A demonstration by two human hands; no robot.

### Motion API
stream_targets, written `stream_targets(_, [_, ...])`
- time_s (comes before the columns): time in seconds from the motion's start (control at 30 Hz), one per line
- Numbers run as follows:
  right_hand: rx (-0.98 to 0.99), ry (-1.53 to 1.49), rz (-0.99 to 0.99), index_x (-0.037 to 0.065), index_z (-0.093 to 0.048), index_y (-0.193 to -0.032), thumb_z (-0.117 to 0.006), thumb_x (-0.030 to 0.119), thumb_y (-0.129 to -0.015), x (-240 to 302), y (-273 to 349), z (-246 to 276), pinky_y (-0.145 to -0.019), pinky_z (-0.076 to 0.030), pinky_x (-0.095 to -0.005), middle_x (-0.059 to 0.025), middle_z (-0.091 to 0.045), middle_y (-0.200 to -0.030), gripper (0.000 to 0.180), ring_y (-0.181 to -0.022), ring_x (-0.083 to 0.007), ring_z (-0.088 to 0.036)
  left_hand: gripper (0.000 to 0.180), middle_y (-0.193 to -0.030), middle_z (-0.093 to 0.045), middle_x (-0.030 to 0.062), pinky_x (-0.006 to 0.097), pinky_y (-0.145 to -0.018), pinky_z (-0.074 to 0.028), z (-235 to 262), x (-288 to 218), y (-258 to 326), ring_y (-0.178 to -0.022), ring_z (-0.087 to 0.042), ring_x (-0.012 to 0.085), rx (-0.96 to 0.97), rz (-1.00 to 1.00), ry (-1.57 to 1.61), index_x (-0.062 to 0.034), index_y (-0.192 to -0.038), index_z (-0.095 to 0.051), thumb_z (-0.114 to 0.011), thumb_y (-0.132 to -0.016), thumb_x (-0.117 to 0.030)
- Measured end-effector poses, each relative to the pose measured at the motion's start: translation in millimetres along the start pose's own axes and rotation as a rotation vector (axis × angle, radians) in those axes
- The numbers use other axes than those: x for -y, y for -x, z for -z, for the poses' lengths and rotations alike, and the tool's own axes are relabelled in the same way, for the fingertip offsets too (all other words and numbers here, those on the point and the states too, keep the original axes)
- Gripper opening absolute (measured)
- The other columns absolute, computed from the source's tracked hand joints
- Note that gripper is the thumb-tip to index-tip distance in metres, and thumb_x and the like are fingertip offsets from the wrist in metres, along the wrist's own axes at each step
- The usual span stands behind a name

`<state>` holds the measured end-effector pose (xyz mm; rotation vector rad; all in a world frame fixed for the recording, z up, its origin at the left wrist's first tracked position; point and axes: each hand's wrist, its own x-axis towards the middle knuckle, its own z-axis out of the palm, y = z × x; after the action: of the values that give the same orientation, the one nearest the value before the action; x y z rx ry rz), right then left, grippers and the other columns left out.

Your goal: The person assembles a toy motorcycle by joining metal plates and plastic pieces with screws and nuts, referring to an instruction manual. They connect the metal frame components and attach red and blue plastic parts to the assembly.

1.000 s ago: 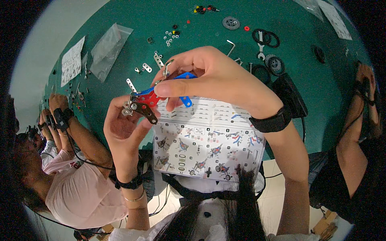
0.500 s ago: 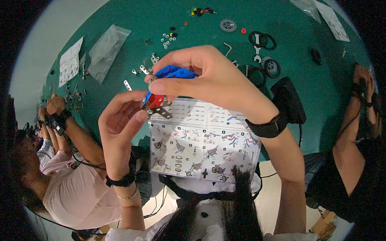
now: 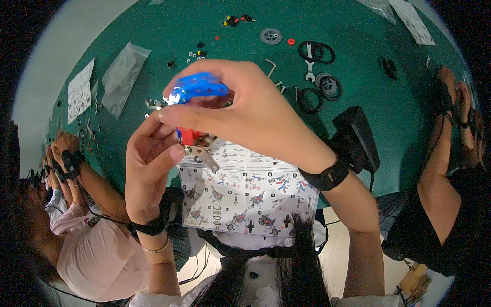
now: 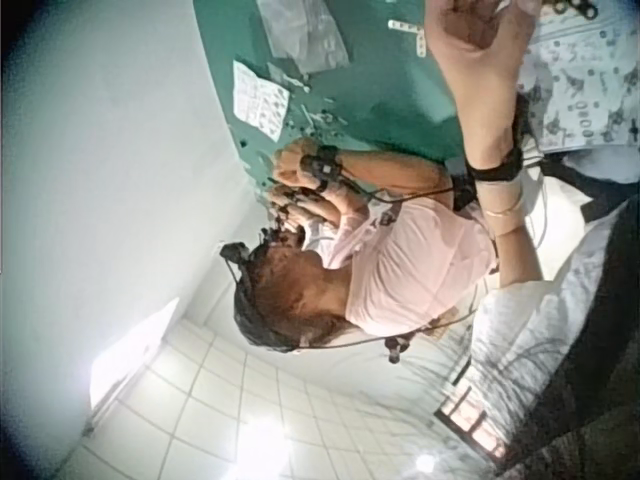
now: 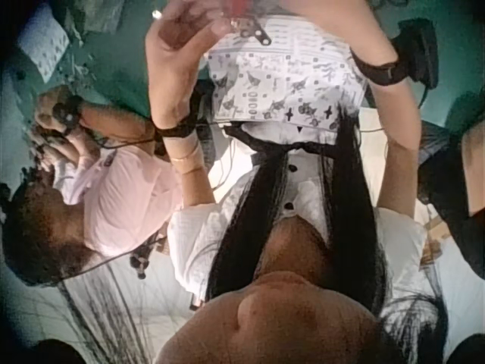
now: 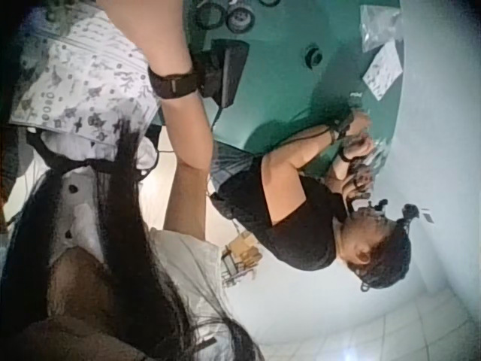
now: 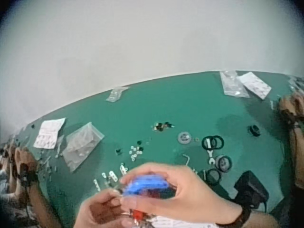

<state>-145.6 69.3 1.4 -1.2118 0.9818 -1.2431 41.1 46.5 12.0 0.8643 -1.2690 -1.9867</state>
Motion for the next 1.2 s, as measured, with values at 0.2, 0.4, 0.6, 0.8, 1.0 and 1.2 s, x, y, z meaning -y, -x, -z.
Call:
stream_targets(0.2, [-0.069,0.01,0.123,0.001,-0.054,-0.113,-0.062,0.013,-0.084,-2,-2,7,-0.081,-0.043,-0.024,-0.004,-0.057,-0.102,0.032,-0.091,-0.0089,-0.054,0.041,-0.113,-0.056,0.0135,0.032,-0.08,-0.052,-1,-6,-6,-0.1,-0.059,0.022,-0.035,-0.044,0.198,0.004,-0.115,-0.05,-0.064,-0.076,0.008])
stream_targets(0.4, [-0.195,0.434,0.46,0.002,-0.056,-0.099,-0.065,0.008,-0.077,6,-3,8,-0.081,-0.04,-0.0269,-0.0069,-0.056,-0.096,0.024,-0.087,-0.0134,-0.053,0.046,-0.112,-0.056,0.0129,0.033,-0.083,-0.051,2,-8,-14,-0.1,-0.059,0.0222,-0.202,-0.128,0.125,0.0045,-0.117,-0.048,-0.067,-0.074,0.007])
stream_targets(0.6, [-0.141,0.647,0.484,0.002,-0.058,-0.09,-0.074,0.0,-0.065,8,1,-3,-0.067,-0.044,-0.0269,-0.009,-0.058,-0.088,0.03,-0.076,-0.0176,-0.055,0.059,-0.106,-0.058,0.0141,0.037,-0.091,-0.047,-1,-9,-19,-0.103,-0.058,0.0276,-0.159,-0.261,0.169,0.0025,-0.122,-0.04,-0.068,-0.07,0.011])
stream_targets(0.8, [-0.202,0.629,0.435,0.003,-0.058,-0.089,-0.074,-0.002,-0.065,11,7,-7,-0.068,-0.044,-0.0279,-0.0083,-0.062,-0.086,0.028,-0.077,-0.0186,-0.06,0.057,-0.104,-0.058,0.0162,0.041,-0.09,-0.048,0,-5,-22,-0.104,-0.058,0.0315,-0.074,-0.378,0.134,-0.0005,-0.117,-0.042,-0.07,-0.068,0.01])
stream_targets(1.0, [-0.131,0.672,0.516,0.005,-0.061,-0.082,-0.074,-0.005,-0.061,14,4,-2,-0.066,-0.043,-0.0281,-0.007,-0.063,-0.083,0.027,-0.072,-0.0202,-0.06,0.04,-0.103,-0.055,0.0173,0.039,-0.086,-0.051,6,-2,-26,-0.1,-0.06,0.0306,-0.039,-0.472,-0.102,-0.0015,-0.096,-0.047,-0.07,-0.067,0.012])
stream_targets(1.2, [-0.138,0.729,0.59,0.009,-0.065,-0.081,-0.076,0.0,-0.056,16,5,1,-0.06,-0.04,-0.0298,-0.003,-0.062,-0.082,0.029,-0.065,-0.0171,-0.056,0.043,-0.102,-0.051,0.0116,0.036,-0.084,-0.05,2,2,-30,-0.097,-0.058,0.0244,-0.006,-0.471,-0.095,-0.0056,-0.093,-0.048,-0.078,-0.063,-0.002])
